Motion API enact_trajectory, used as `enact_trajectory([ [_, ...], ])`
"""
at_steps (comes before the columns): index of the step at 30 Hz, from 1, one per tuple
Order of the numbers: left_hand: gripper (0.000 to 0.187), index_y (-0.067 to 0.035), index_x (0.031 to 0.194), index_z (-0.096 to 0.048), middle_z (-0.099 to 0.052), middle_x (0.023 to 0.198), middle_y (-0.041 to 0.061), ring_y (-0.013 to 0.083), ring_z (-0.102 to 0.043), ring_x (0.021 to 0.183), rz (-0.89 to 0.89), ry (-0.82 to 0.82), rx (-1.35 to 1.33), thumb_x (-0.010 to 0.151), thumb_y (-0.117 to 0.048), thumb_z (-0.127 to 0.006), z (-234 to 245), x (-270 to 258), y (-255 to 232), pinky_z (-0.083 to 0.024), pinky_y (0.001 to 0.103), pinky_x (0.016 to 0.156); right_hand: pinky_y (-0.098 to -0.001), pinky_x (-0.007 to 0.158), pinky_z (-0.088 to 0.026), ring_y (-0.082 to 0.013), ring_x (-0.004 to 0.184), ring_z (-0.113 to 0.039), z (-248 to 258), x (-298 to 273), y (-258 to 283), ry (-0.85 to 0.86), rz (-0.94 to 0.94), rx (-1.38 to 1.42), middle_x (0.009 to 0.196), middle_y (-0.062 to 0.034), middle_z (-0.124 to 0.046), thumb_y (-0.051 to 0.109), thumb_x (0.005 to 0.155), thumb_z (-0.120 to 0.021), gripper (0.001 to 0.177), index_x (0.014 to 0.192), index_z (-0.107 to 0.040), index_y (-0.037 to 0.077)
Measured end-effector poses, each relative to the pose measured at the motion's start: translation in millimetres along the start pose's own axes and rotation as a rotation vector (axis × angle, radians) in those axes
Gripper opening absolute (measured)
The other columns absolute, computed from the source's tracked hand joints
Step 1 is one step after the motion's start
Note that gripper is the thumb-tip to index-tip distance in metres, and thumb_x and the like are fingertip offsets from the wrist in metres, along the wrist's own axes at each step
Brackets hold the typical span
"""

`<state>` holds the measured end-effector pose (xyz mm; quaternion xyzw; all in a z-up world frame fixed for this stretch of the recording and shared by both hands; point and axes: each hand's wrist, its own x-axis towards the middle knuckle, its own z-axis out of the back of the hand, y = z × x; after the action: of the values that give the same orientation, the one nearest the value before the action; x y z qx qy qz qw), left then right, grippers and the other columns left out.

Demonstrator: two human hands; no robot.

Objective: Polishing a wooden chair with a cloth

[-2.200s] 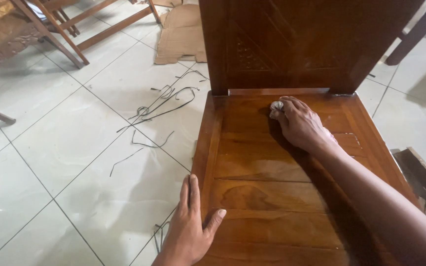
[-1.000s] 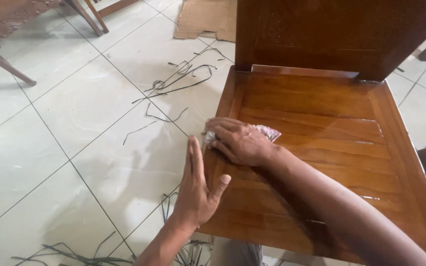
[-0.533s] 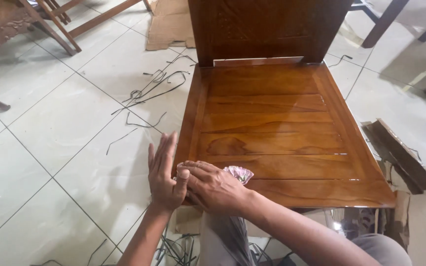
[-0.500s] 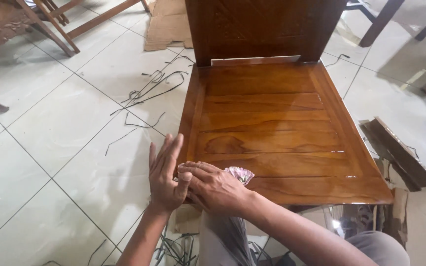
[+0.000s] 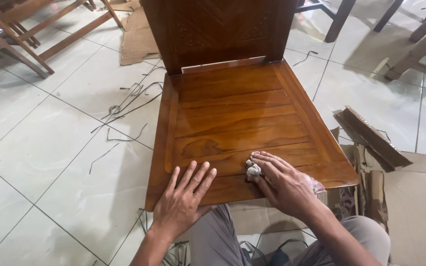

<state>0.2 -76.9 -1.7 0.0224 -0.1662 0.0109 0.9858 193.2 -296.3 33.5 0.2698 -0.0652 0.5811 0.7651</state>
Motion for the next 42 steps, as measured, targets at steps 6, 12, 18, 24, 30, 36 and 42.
enact_trajectory([
  [6, 0.088, -0.022, 0.160, -0.033, -0.035, 0.166, -0.001, 0.0273, -0.031, 0.152, 0.001, -0.009, 0.038, 0.083, -0.057, -0.056, -3, 1, 1, -0.024, 0.055, 0.122, -0.0426, 0.111, -0.049, -0.0310, 0.128, -0.063, -4, -6, 17, -0.127, -0.034, -0.019, 0.134, -0.0170, -0.068, 0.020, 0.090, -0.066, 0.044, 0.128, -0.062, -0.002],
  [12, 0.097, -0.030, 0.160, -0.033, -0.033, 0.166, -0.008, 0.0187, -0.028, 0.153, -0.010, 0.001, 0.034, 0.081, -0.083, -0.052, -3, -4, 11, -0.018, 0.047, 0.126, -0.0389, 0.100, -0.059, -0.0276, 0.123, -0.068, 9, -35, -36, -0.163, -0.087, -0.174, 0.132, -0.0148, -0.071, 0.030, 0.098, -0.059, 0.040, 0.128, -0.062, 0.004],
  [18, 0.089, -0.026, 0.152, -0.048, -0.049, 0.157, -0.003, 0.0221, -0.044, 0.145, -0.031, -0.062, 0.005, 0.080, -0.076, -0.060, 5, 2, 13, -0.033, 0.050, 0.120, -0.0433, 0.089, -0.063, -0.0310, 0.112, -0.072, 39, -56, -82, -0.185, -0.401, -0.266, 0.134, -0.0164, -0.070, 0.029, 0.098, -0.062, 0.039, 0.131, -0.064, 0.009],
  [24, 0.083, -0.023, 0.144, -0.058, -0.058, 0.149, -0.002, 0.0230, -0.051, 0.140, -0.036, -0.112, -0.042, 0.081, -0.077, -0.056, 3, 3, 35, -0.039, 0.050, 0.118, -0.0528, 0.091, -0.061, -0.0368, 0.115, -0.067, 39, -35, -98, -0.107, -0.598, -0.189, 0.143, -0.0167, -0.062, 0.025, 0.095, -0.065, 0.043, 0.134, -0.065, 0.008],
  [30, 0.081, -0.014, 0.131, -0.067, -0.066, 0.139, 0.006, 0.0279, -0.055, 0.137, 0.109, -0.156, -0.256, 0.093, -0.075, -0.029, 5, 11, 64, -0.038, 0.048, 0.120, -0.0513, 0.077, -0.064, -0.0395, 0.103, -0.070, 25, -24, -89, -0.142, -0.576, -0.250, 0.142, -0.0203, -0.059, 0.028, 0.098, -0.062, 0.043, 0.132, -0.062, 0.001],
  [36, 0.057, -0.015, 0.141, -0.064, -0.062, 0.144, 0.013, 0.0401, -0.051, 0.138, 0.494, -0.205, -0.295, 0.100, -0.053, -0.055, 1, 22, 82, -0.038, 0.059, 0.114, -0.0449, 0.090, -0.060, -0.0348, 0.112, -0.070, -4, -41, -89, -0.341, -0.444, -0.406, 0.127, -0.0060, -0.069, 0.031, 0.091, -0.073, 0.045, 0.132, -0.068, 0.014],
  [42, 0.065, -0.009, 0.145, -0.061, -0.057, 0.149, 0.019, 0.0458, -0.052, 0.136, 0.743, -0.163, -0.140, 0.096, -0.052, -0.064, -1, 31, 89, -0.040, 0.063, 0.109, -0.0423, 0.094, -0.058, -0.0311, 0.113, -0.070, -8, -47, -65, -0.434, -0.353, -0.399, 0.125, -0.0047, -0.071, 0.028, 0.087, -0.075, 0.044, 0.129, -0.070, 0.015],
])
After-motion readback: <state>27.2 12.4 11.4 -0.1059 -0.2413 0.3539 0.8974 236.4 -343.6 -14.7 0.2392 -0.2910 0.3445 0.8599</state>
